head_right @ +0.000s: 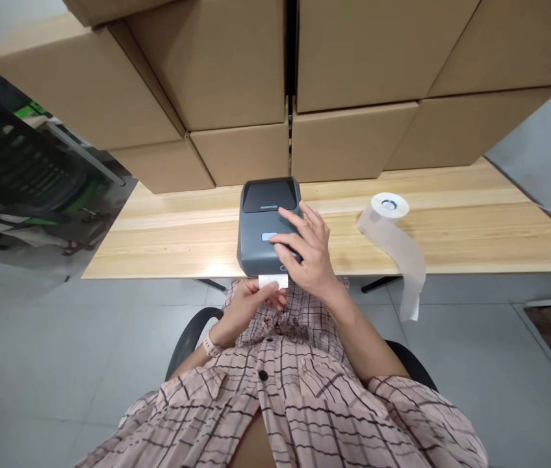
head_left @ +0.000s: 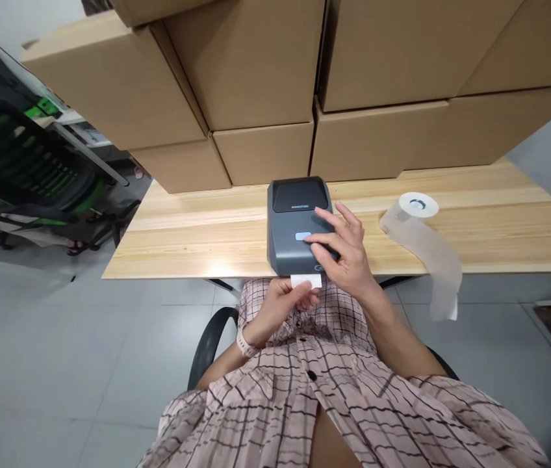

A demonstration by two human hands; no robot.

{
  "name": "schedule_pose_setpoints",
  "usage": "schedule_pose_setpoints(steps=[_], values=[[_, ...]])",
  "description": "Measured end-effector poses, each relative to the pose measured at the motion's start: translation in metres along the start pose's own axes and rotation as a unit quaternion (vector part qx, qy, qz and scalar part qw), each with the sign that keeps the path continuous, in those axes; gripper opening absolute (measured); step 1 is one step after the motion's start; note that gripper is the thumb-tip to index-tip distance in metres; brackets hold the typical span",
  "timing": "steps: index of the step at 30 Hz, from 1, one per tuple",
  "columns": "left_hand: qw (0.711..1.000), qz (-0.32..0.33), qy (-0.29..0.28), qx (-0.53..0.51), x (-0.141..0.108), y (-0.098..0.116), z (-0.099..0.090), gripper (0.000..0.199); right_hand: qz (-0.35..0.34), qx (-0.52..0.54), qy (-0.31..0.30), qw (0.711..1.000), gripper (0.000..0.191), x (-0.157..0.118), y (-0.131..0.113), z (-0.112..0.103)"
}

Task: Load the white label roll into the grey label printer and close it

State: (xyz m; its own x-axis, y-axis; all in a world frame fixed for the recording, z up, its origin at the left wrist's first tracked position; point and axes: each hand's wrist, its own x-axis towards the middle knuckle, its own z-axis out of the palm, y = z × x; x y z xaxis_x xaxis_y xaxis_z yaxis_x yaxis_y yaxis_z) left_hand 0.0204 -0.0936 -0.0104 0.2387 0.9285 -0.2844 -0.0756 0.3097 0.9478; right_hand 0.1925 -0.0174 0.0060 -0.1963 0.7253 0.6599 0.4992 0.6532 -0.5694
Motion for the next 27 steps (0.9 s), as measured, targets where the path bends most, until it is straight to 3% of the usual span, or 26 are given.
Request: schedule_pose_setpoints(steps=[2, 4, 7, 10, 14, 18, 22, 27], values=[[0.997, -0.009, -0.06, 0.052, -0.004, -0.001, -0.011, 0.054, -0.02, -0.046, -0.029, 0.998, 0.022, 0.003, -0.003, -0.003], [0.994, -0.012, -0.071, 0.086, -0.009, 0.0, -0.025, 0.061, -0.02, -0.069, -0.046, 0.996, 0.027, 0.004, -0.007, -0.005], [0.993, 0.032, 0.06, 0.092, -0.017, 0.004, -0.048, 0.063, 0.002, -0.07, -0.045, 0.997, 0.036, 0.003, -0.011, -0.005], [0.969, 0.115, 0.201, 0.085, -0.018, 0.01, -0.063, 0.054, 0.021, -0.053, -0.04, 0.998, 0.039, 0.0, -0.01, -0.003], [0.937, 0.188, 0.283, 0.085, -0.005, 0.013, -0.067, 0.044, 0.014, -0.062, -0.031, 0.998, 0.037, -0.001, -0.005, -0.001], [0.918, 0.236, 0.299, 0.108, 0.011, 0.01, -0.06, 0.031, 0.003, -0.088, -0.06, 0.994, 0.034, 0.004, -0.003, -0.002], [0.914, 0.272, 0.269, 0.134, 0.018, 0.005, -0.048, 0.043, 0.011, -0.069, -0.09, 0.993, 0.031, 0.002, 0.001, -0.003], [0.917, 0.259, 0.219, 0.209, 0.018, -0.003, -0.039, 0.059, 0.051, 0.071, -0.001, 0.996, 0.052, -0.023, 0.018, 0.002]])
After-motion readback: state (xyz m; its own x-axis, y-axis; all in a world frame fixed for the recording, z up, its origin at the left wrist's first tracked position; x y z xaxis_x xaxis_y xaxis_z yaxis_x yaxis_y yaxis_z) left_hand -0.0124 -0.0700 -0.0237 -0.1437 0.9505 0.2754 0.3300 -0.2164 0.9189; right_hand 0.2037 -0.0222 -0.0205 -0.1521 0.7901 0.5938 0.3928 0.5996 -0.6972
